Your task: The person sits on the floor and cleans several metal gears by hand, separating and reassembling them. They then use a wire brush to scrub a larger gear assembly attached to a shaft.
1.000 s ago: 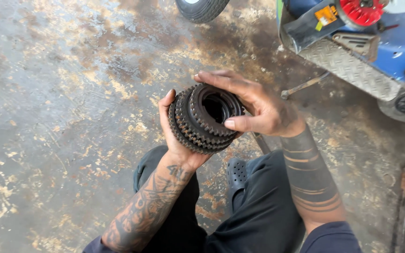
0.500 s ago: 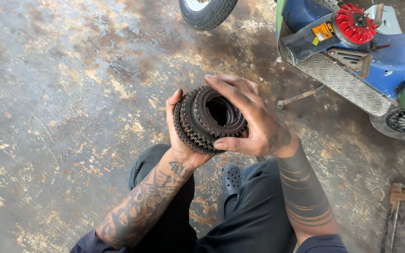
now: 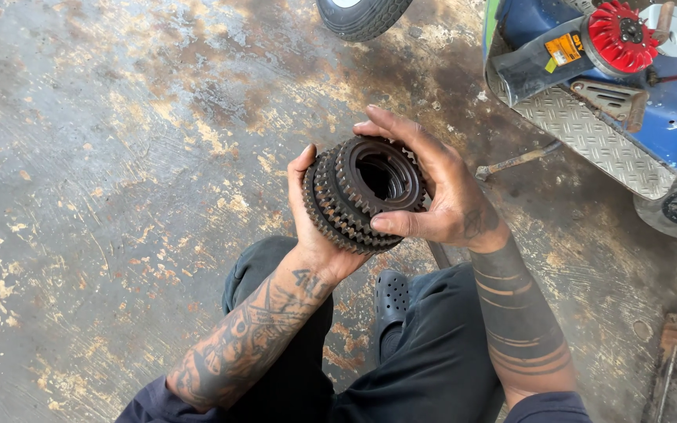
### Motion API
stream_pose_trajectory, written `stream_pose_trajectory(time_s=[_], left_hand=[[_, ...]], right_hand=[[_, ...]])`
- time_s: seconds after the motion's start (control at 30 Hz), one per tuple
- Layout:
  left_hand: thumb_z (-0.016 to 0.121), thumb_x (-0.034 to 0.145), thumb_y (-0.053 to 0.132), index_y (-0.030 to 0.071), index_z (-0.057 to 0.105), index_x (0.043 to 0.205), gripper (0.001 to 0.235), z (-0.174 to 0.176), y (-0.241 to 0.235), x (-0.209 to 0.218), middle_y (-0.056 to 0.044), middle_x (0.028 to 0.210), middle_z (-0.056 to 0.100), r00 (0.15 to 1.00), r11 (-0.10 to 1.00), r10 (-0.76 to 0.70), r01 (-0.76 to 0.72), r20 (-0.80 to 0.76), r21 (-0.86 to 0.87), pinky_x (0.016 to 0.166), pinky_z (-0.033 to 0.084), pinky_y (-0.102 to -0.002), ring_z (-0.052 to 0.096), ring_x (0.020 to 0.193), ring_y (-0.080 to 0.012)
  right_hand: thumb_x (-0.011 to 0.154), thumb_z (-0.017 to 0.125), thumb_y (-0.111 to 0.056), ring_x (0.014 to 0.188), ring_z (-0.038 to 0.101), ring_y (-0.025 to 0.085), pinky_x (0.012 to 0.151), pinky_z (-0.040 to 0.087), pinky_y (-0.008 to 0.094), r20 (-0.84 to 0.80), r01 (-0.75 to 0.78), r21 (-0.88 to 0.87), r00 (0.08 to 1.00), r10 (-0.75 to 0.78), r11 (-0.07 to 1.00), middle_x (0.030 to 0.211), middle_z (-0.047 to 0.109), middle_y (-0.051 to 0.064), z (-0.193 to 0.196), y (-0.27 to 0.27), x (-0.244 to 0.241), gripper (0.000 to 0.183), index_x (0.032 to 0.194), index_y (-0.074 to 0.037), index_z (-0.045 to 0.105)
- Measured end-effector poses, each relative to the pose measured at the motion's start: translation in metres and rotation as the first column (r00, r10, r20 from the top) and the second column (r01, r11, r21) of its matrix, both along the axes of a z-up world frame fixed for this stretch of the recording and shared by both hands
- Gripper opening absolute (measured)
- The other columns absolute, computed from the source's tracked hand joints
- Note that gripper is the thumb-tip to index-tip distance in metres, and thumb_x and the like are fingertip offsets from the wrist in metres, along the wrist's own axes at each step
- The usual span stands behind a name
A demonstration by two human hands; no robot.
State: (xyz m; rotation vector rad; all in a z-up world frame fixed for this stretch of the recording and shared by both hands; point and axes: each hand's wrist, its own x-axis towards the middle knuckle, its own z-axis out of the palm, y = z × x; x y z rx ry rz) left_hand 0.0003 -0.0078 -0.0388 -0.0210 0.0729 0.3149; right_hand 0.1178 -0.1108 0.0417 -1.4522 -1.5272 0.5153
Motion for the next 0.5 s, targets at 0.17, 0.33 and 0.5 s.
stream_pose_trajectory(time_s=[0.17,0.33,0.5], left_hand=[[0.043,0.097,0.064,0.002,0.065,0.116,0.068,0.001,-0.001,0.000,-0.012,0.109,0.067,0.999,0.999,0.032,-0.031,-0.010,0.003,0.080,0.059,-0.038,0.067,0.096,-0.0232],[0.043,0.092,0.070,0.002,0.059,0.131,0.080,0.008,-0.003,-0.001,-0.018,0.122,0.063,0.998,0.998,-0.032,0.029,-0.057,-0.058,0.088,0.058,-0.048,0.063,0.106,-0.0297],[0.044,0.090,0.074,0.004,0.056,0.132,0.083,0.009,-0.005,-0.003,-0.018,0.122,0.062,0.997,0.992,-0.080,0.077,-0.022,-0.097,0.080,0.057,-0.055,0.063,0.106,-0.0308]], right_hand=[[0.074,0.078,-0.019,0.135,0.060,0.031,0.122,0.049,0.044,-0.122,-0.035,0.009,0.992,0.035,0.999,0.151,0.054,0.021,-0.006,0.006,0.002,0.093,0.156,-0.009,0.034],[0.082,0.074,-0.028,0.137,0.058,0.033,0.123,0.053,0.046,-0.292,-0.102,0.033,0.950,0.107,0.994,0.149,0.053,0.022,-0.019,0.014,0.017,0.086,0.157,-0.012,0.034],[0.085,0.070,-0.038,0.130,0.059,0.022,0.121,0.052,0.040,-0.534,-0.077,0.042,0.841,0.088,0.996,0.140,0.060,0.011,-0.028,0.016,0.023,0.080,0.155,-0.009,0.043]])
